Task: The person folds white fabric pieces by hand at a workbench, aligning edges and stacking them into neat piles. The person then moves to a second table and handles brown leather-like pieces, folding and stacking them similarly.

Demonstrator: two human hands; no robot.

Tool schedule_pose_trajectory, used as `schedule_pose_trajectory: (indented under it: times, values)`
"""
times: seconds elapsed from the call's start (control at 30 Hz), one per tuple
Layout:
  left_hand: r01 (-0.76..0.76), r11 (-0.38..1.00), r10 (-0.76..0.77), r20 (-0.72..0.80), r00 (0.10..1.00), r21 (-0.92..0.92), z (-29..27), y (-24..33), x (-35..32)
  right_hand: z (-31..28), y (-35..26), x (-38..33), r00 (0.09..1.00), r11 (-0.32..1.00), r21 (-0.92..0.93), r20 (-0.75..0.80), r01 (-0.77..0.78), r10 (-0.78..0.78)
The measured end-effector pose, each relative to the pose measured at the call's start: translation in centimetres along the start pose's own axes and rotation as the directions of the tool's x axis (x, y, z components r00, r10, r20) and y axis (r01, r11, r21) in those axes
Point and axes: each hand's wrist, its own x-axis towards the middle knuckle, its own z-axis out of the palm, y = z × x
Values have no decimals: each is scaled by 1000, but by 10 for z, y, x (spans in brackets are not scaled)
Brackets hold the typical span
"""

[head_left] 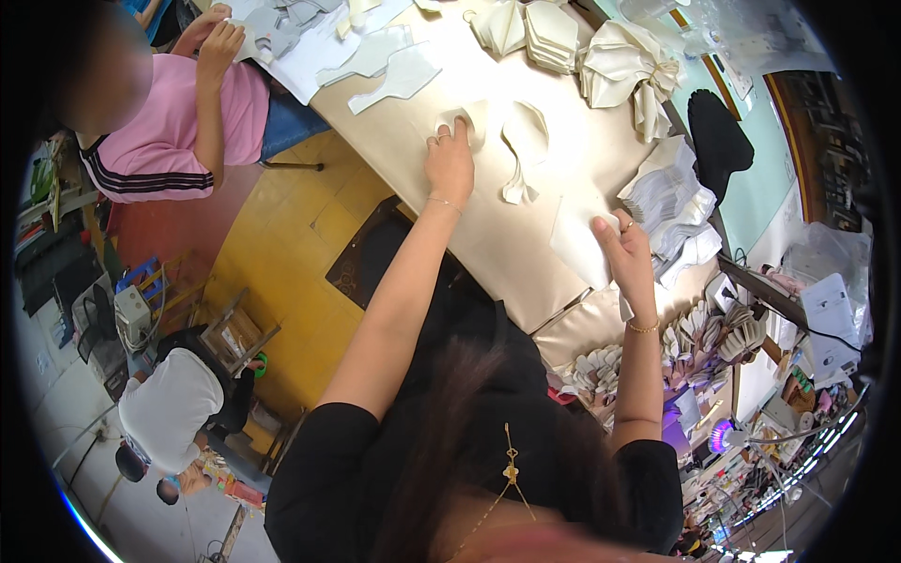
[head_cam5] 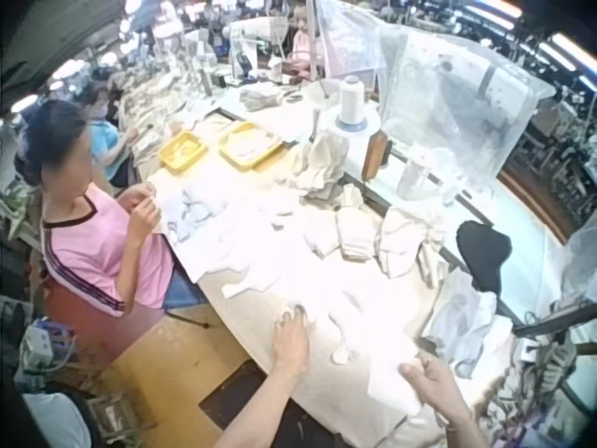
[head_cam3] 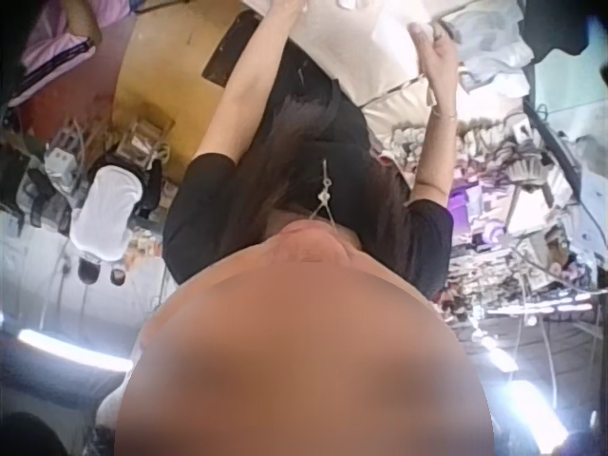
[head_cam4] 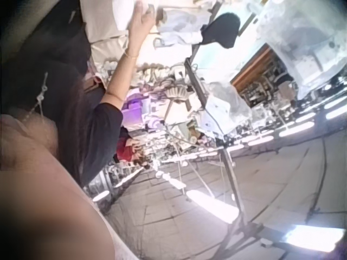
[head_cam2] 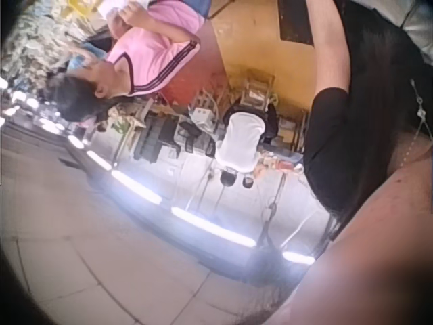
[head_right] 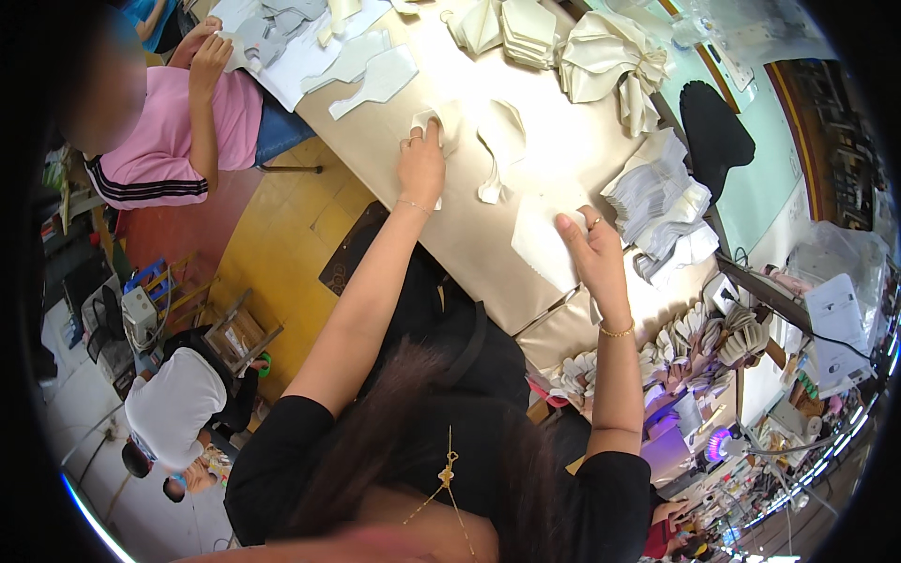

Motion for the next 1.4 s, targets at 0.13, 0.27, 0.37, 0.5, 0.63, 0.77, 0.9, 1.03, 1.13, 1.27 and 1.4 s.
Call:
schedule_pose_trajectory:
  times: [0.13,0.27,0.37,0.5,0.63,0.77,0.9,1.03,1.13,1.27,1.4]
  values:
    - [58,997,-51,130,990,-56,12,5,2,-4,-2,-3,999,1000,-24,-46,-7,6]
    - [184,944,-89,325,942,-274,2,-19,16,0,-3,-2,1000,1000,-11,-21,-22,22]
    - [348,731,-152,358,921,-587,-20,-47,19,8,-5,1,999,999,-33,-44,8,-9]
    - [273,-36,-399,264,878,-961,-63,-61,-25,22,-14,10,997,998,-44,-60,45,-48]
    - [405,29,-361,368,857,-914,-109,-44,-68,63,-33,20,960,956,-137,-74,258,-270]
    - [356,-232,-253,410,876,-905,-131,-5,-90,98,-53,19,960,937,216,-7,276,-281]
    - [273,-667,30,341,940,-693,-159,-4,-100,97,-62,12,986,930,359,109,78,-125]
    - [290,-82,-168,300,939,-953,-181,-9,-106,100,-67,6,993,931,364,100,26,-66]
    - [123,-219,-284,184,941,-968,-186,0,-112,109,-73,2,999,933,360,53,-19,0]
    - [6,-118,-394,52,918,-993,-190,4,-117,126,-88,-5,726,842,-225,-431,490,-537]
    - [-110,98,-365,-139,921,-989,-192,10,-122,138,-104,-14,717,754,-162,-234,637,-656]
